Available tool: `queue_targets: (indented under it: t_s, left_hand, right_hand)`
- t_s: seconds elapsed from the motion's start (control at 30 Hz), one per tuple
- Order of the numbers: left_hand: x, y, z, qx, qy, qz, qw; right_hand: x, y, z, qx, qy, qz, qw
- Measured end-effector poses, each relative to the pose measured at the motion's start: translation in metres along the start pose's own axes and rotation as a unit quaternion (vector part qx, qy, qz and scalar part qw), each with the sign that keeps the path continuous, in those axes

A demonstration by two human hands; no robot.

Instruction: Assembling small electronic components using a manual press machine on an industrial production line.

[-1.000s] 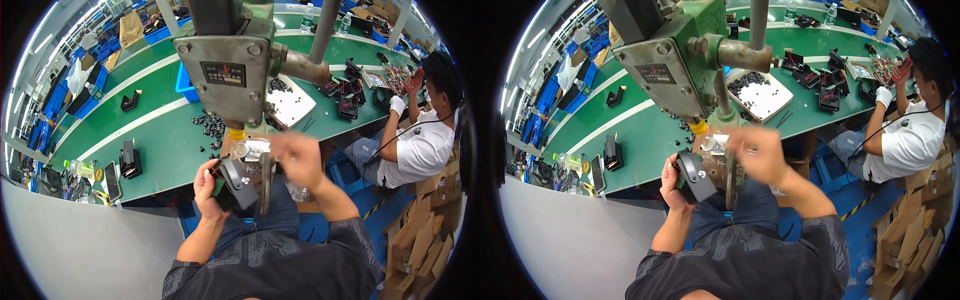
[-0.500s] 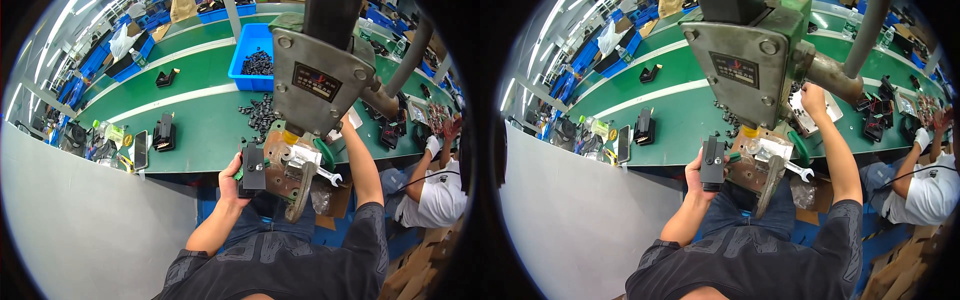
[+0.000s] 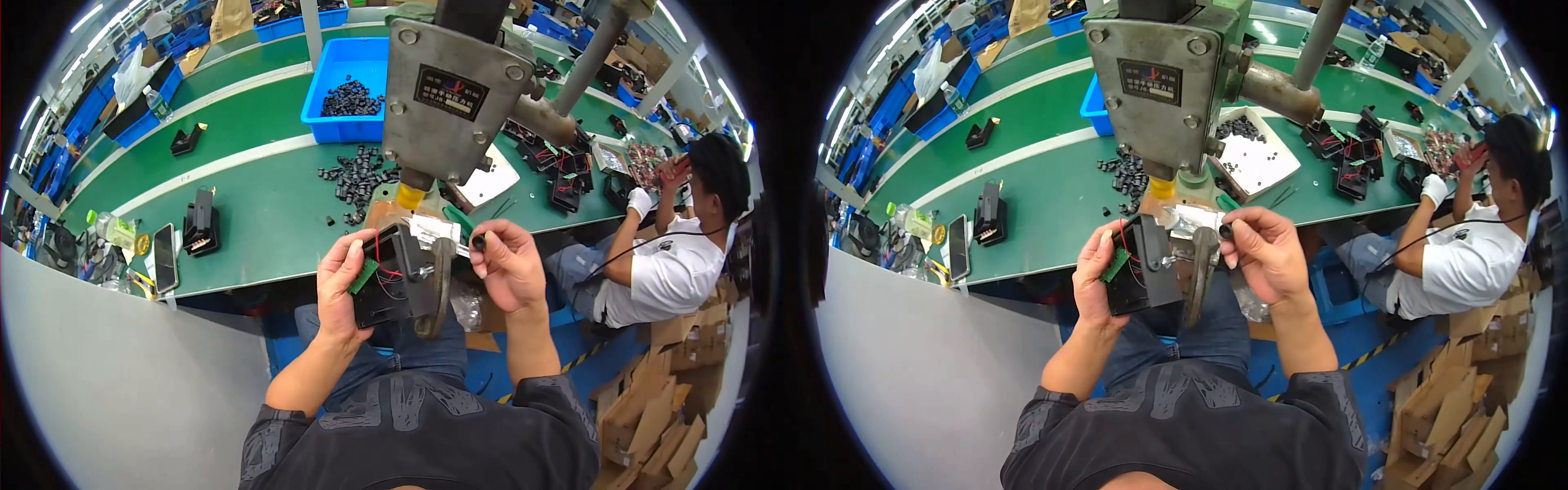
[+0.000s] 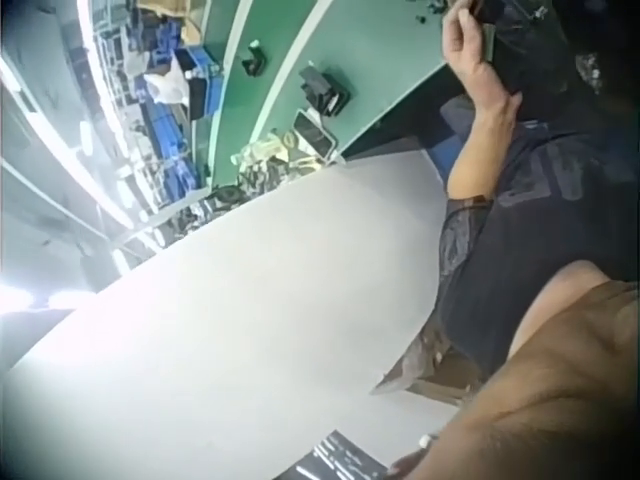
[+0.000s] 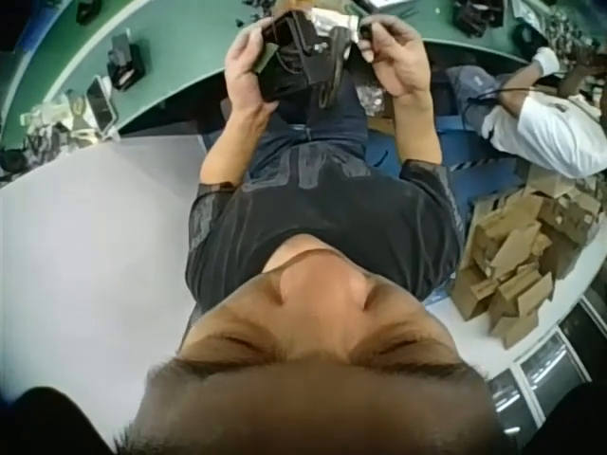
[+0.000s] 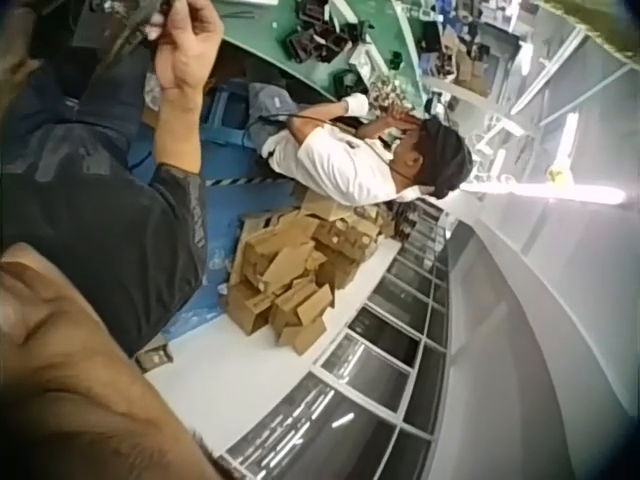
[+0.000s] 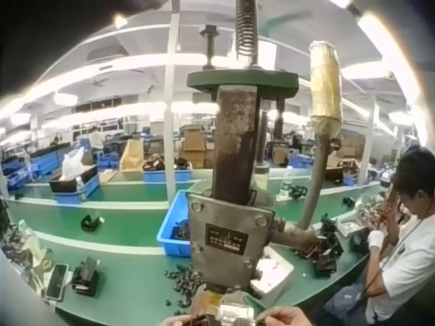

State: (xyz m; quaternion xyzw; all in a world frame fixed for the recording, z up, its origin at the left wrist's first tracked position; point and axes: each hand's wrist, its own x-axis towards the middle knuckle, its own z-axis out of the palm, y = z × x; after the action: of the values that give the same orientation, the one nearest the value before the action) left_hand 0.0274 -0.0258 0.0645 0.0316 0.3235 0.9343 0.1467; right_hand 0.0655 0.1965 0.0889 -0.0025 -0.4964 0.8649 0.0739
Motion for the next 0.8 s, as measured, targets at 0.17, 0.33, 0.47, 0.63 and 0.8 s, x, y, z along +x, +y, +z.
queue_targets:
  t_s: [0.17, 0.33, 0.47, 0.63, 0.8]
  left_hand:
    - [-0.011, 0.007, 0.025, 0.061, 0.016, 0.027, 0.998]
    - [-0.02, 0.009, 0.034, 0.089, 0.034, 0.037, 0.995]
    - [-0.021, 0.008, 0.034, 0.084, 0.038, 0.035, 0.995]
    - [-0.02, 0.005, 0.032, 0.101, 0.037, 0.033, 0.994]
    - [-0.019, 0.002, 0.03, 0.136, 0.042, 0.038, 0.989]
  right_hand:
    - [-0.019, 0.004, 0.011, 0.085, -0.04, 0.048, 0.994]
    - [-0.025, 0.008, 0.018, 0.098, -0.056, 0.039, 0.993]
    - [-0.028, 0.01, 0.022, 0.069, -0.051, 0.006, 0.996]
    - [-0.033, 0.012, 0.026, -0.031, -0.034, -0.07, 0.997]
    - [-0.035, 0.008, 0.037, -0.232, -0.017, -0.192, 0.953]
